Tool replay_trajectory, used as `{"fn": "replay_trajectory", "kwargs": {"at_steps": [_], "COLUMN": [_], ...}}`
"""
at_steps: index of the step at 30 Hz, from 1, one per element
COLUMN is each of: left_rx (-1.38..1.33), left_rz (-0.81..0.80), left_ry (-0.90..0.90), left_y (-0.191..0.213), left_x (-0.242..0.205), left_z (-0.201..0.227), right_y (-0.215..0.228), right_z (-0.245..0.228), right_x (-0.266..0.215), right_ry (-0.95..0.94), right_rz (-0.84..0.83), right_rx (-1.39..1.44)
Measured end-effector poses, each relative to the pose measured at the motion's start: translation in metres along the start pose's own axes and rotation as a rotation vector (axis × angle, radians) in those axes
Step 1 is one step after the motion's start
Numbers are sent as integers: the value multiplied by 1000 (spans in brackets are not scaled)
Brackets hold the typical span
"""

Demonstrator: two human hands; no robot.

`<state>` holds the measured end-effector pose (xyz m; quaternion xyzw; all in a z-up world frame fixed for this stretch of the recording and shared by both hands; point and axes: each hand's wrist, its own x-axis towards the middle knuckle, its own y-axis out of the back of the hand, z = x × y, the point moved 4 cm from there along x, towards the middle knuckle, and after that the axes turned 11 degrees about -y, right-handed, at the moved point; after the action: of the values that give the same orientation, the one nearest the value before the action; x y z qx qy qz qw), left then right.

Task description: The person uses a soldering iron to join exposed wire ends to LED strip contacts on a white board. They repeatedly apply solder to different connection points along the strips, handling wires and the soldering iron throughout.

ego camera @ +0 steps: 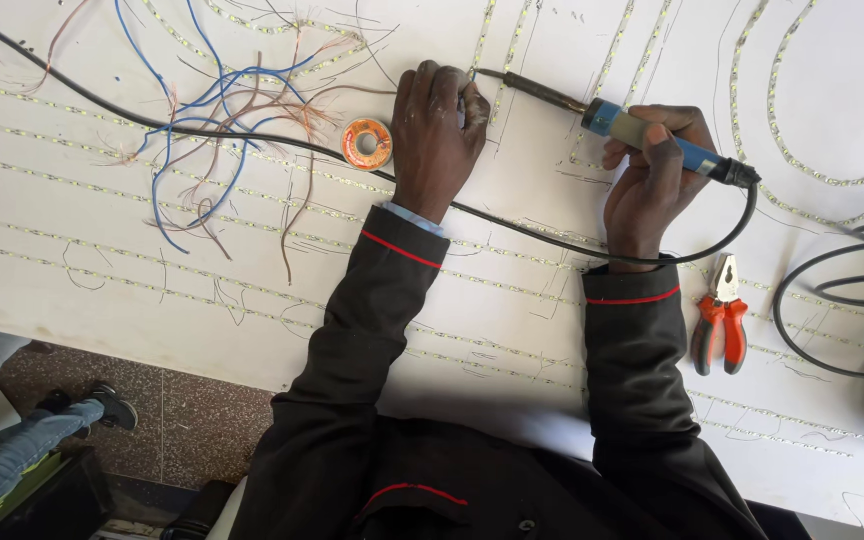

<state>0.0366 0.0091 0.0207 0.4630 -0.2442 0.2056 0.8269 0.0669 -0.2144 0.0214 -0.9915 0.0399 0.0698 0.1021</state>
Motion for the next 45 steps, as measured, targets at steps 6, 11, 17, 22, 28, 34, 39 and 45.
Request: {"fn": "replay_trajectory", "kwargs": {"at_steps": [6, 11, 17, 22, 28, 34, 39, 45], "left_rx": [3, 13, 47, 33, 50, 17, 54, 40], "left_rz": [-9, -5, 0, 8, 14, 9, 10, -1], "left_ry": [26, 31, 24, 39, 27, 2, 28, 23], "left_y": [-5, -4, -5, -5, -6, -8, -11, -10], "left_x": [-2, -1, -1, -1, -2, -3, -4, -4], "left_z": [-2, -2, -1, -1, -2, -4, -4, -4], "right_y": [0, -1, 1, 1, 0, 0, 1, 2], "right_z": [0, -3, 0, -1, -4, -6, -6, -6], "right_x": [0, -1, 1, 0, 0, 1, 2, 2], "right_ry": [-3, 5, -10, -21, 6, -2, -7, -10], "right_rz": [2, 5, 5, 3, -2, -4, 11, 11], "right_rx": [-2, -2, -7, -4, 7, 19, 49, 62]}}
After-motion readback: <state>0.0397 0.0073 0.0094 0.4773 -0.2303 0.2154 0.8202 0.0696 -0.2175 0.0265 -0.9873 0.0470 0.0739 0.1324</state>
